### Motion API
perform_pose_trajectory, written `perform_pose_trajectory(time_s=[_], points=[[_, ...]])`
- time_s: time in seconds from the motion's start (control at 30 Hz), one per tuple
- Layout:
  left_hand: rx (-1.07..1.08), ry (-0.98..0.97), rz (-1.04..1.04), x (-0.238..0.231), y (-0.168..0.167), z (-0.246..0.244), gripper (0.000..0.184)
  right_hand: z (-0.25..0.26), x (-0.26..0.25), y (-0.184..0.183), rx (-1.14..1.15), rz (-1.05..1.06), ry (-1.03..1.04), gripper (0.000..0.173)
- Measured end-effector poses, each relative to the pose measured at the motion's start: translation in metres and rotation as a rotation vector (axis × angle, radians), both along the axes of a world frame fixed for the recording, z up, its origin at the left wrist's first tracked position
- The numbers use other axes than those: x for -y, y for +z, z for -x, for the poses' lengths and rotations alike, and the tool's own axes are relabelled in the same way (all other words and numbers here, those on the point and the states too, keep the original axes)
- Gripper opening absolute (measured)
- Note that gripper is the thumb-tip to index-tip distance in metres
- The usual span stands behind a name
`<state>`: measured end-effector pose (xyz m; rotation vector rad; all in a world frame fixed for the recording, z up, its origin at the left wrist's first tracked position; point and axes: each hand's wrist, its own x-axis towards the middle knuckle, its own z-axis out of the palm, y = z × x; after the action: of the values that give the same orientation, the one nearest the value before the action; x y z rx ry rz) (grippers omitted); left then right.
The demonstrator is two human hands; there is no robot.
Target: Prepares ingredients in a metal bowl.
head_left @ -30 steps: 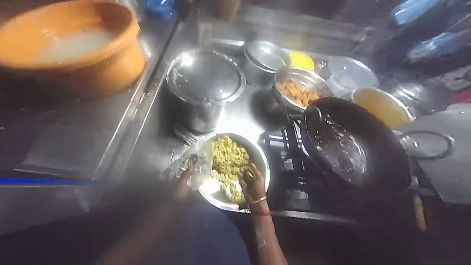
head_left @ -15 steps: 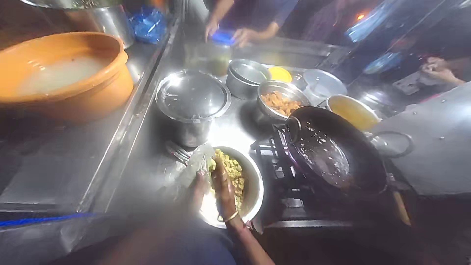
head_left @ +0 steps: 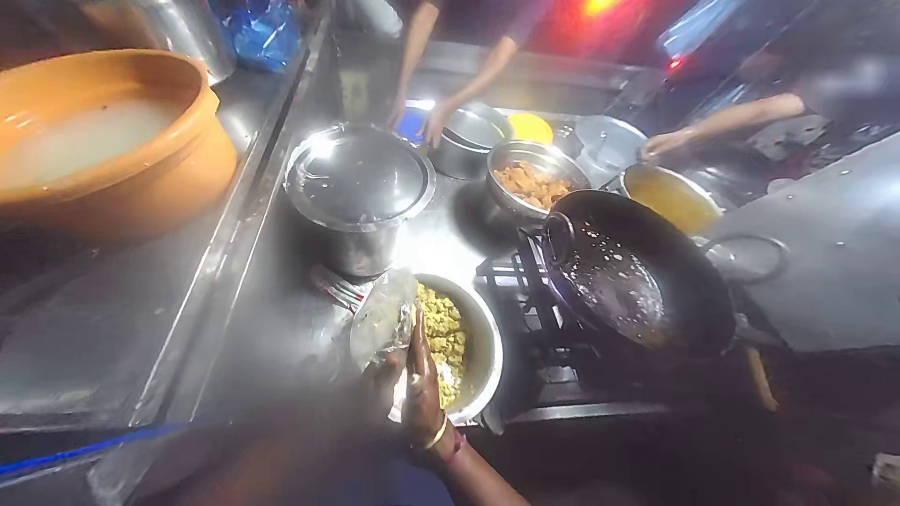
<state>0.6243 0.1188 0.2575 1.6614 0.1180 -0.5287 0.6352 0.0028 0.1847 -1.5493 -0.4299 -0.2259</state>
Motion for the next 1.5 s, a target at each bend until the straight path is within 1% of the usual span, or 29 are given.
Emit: perform_pose_trajectory(time_s=[0.03, 0.07, 0.1, 0.13, 0.2, 0.27, 0.33, 0.37, 0.43, 0.5, 0.57, 0.6, 0.63, 0.7, 0.73, 0.8, 0.83, 0.87, 0.93, 1.0, 1.1, 1.13, 1.2, 1.23, 1.3, 1.33, 1.37, 1.43, 1.5], points=[[0.058, 0.187, 0.043, 0.009, -0.005, 0.005, 0.041, -0.001, 0.005, -0.001, -0.066, -0.111, 0.046, 0.114], [0.105, 0.389, 0.134, 0.020, -0.009, 0.007, 0.042, -0.005, 0.012, -0.001, -0.142, -0.221, 0.082, 0.114], [0.146, 0.543, 0.241, 0.029, -0.016, 0.006, 0.047, -0.008, 0.021, -0.001, -0.230, -0.328, 0.086, 0.113], [0.200, 0.621, 0.336, 0.030, -0.031, 0.003, 0.052, -0.009, 0.031, -0.002, -0.321, -0.444, 0.073, 0.111], [0.251, 0.685, 0.464, 0.024, -0.051, -0.005, 0.062, -0.014, 0.053, 0.000, -0.500, -0.614, 0.014, 0.107], [0.268, 0.718, 0.462, 0.017, -0.055, -0.007, 0.059, -0.014, 0.074, -0.002, -0.615, -0.697, -0.017, 0.096], [0.289, 0.696, 0.427, 0.012, -0.059, -0.006, 0.057, -0.013, 0.087, -0.001, -0.691, -0.772, -0.062, 0.086], [0.301, 0.645, 0.386, 0.011, -0.061, -0.005, 0.058, -0.012, 0.090, 0.000, -0.714, -0.786, -0.078, 0.085], [0.358, 0.506, 0.276, 0.010, -0.069, 0.002, 0.070, -0.010, 0.090, 0.001, -0.741, -0.802, -0.090, 0.087], [0.390, 0.408, 0.166, 0.012, -0.075, 0.010, 0.076, -0.010, 0.089, 0.000, -0.775, -0.854, -0.080, 0.088], [0.365, 0.310, 0.061, 0.010, -0.066, 0.012, 0.077, -0.012, 0.085, -0.004, -0.802, -0.847, -0.061, 0.084], [0.365, 0.295, 0.028, 0.010, -0.063, 0.011, 0.074, -0.012, 0.085, -0.005, -0.799, -0.784, -0.060, 0.077], [0.387, 0.314, 0.005, 0.011, -0.063, 0.011, 0.071, -0.011, 0.086, -0.006, -0.783, -0.681, -0.076, 0.066], [0.398, 0.417, 0.040, 0.012, -0.070, 0.008, 0.071, -0.010, 0.093, -0.009, -0.725, -0.383, -0.096, 0.040], [0.383, 0.478, 0.101, 0.011, -0.078, 0.006, 0.071, -0.011, 0.101, -0.010, -0.693, -0.171, -0.059, 0.039], [0.330, 0.558, 0.256, 0.005, -0.088, 0.002, 0.071, -0.017, 0.112, -0.007, -0.689, 0.270, 0.020, 0.045], [0.301, 0.579, 0.318, 0.003, -0.083, 0.000, 0.064, -0.019, 0.115, -0.007, -0.713, 0.452, 0.051, 0.049], [0.281, 0.621, 0.374, 0.004, -0.076, -0.001, 0.057, -0.021, 0.116, -0.007, -0.744, 0.605, 0.080, 0.055], [0.261, 0.671, 0.481, 0.004, -0.071, -0.001, 0.057, -0.023, 0.117, -0.006, -0.776, 0.791, 0.131, 0.060], [0.256, 0.667, 0.506, 0.000, -0.078, 0.000, 0.062, -0.025, 0.117, -0.008, -0.762, 0.845, 0.162, 0.054], [0.250, 0.590, 0.363, -0.006, -0.095, 0.003, 0.065, -0.027, 0.116, -0.015, -0.705, 0.850, 0.203, 0.043], [0.314, 0.532, 0.299, -0.010, -0.111, 0.005, 0.068, -0.027, 0.116, -0.017, -0.700, 0.868, 0.214, 0.040], [0.496, 0.397, 0.180, -0.023, -0.161, 0.001, 0.078, -0.029, 0.115, -0.018, -0.692, 0.923, 0.237, 0.037], [0.491, 0.324, 0.081, -0.027, -0.168, -0.001, 0.076, -0.031, 0.114, -0.017, -0.691, 0.950, 0.260, 0.036], [0.233, 0.196, -0.135, -0.025, -0.136, -0.005, 0.069, -0.034, 0.114, -0.017, -0.668, 0.963, 0.312, 0.035], [0.182, 0.190, -0.204, -0.021, -0.130, -0.006, 0.064, -0.035, 0.114, -0.020, -0.654, 0.951, 0.336, 0.035], [0.194, 0.199, -0.229, -0.021, -0.136, -0.005, 0.064, -0.037, 0.114, -0.025, -0.653, 0.933, 0.353, 0.036], [0.255, 0.223, -0.194, -0.024, -0.158, -0.002, 0.077, -0.040, 0.113, -0.039, -0.693, 0.876, 0.355, 0.039], [0.261, 0.240, -0.161, -0.024, -0.164, -0.002, 0.090, -0.043, 0.112, -0.053, -0.756, 0.810, 0.330, 0.043]])
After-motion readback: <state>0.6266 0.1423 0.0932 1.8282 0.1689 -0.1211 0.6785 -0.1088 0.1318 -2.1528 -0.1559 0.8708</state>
